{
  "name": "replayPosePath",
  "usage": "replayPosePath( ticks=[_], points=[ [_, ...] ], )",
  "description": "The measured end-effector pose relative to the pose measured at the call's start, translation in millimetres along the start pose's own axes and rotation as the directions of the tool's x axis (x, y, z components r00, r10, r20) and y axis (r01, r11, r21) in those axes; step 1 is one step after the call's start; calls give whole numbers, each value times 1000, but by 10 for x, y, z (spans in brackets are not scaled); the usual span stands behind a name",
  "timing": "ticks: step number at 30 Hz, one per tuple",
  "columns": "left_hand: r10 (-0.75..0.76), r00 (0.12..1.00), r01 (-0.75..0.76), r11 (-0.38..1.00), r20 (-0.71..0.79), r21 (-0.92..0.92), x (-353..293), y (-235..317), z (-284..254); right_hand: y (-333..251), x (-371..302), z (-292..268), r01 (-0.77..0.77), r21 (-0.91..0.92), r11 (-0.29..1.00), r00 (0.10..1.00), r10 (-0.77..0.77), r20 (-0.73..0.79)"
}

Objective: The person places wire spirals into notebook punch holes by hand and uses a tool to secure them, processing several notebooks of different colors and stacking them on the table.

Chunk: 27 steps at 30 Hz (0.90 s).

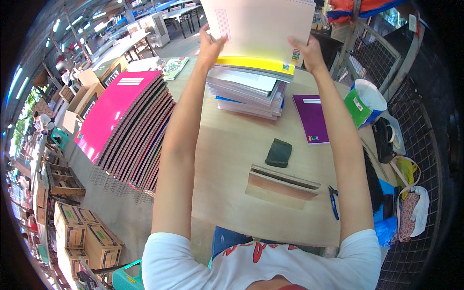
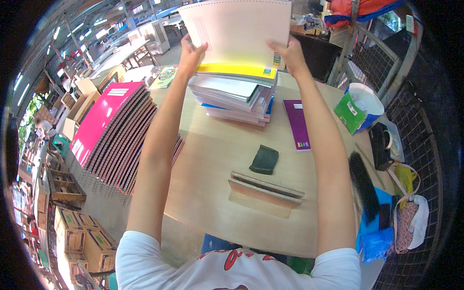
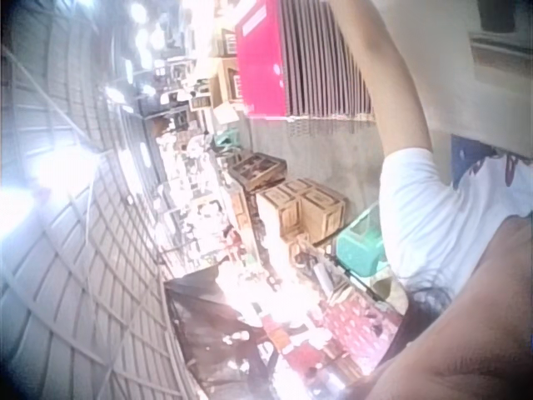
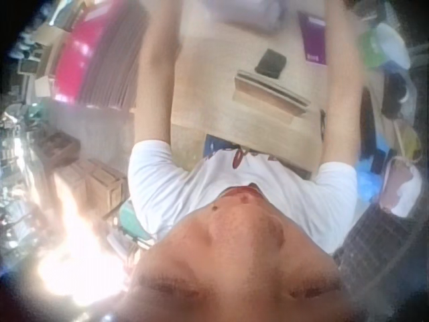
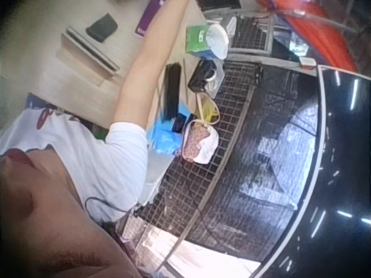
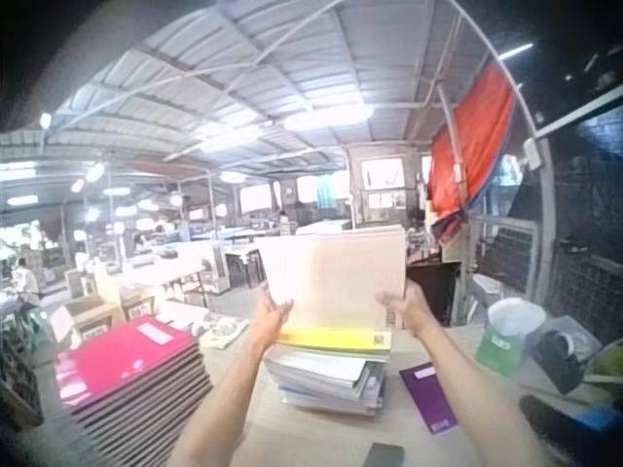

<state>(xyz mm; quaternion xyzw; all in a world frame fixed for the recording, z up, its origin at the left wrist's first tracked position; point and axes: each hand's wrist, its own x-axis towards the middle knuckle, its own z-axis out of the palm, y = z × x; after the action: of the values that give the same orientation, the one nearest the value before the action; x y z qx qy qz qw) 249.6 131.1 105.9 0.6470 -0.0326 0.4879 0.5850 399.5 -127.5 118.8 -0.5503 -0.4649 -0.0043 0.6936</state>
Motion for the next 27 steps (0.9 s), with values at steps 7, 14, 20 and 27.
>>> replayPosePath(
  ticks=[7,14,20,27],
  points=[
    [-4,988,-80,838,154,539,-72,242,-257,-368,-258,180,-179,-101,979,970,159,-185],
    [-105,984,66,964,143,258,-2049,1285,-306,-1486,-2169,523,-256,-120,959,952,229,-204],
    [-227,967,208,966,117,154,-2925,812,-578,-1191,-2859,679,-440,-49,897,892,429,-144],
    [-200,979,193,973,49,127,-3197,649,-797,-1048,-3002,805,-349,-125,929,937,347,-43]
  ],
)
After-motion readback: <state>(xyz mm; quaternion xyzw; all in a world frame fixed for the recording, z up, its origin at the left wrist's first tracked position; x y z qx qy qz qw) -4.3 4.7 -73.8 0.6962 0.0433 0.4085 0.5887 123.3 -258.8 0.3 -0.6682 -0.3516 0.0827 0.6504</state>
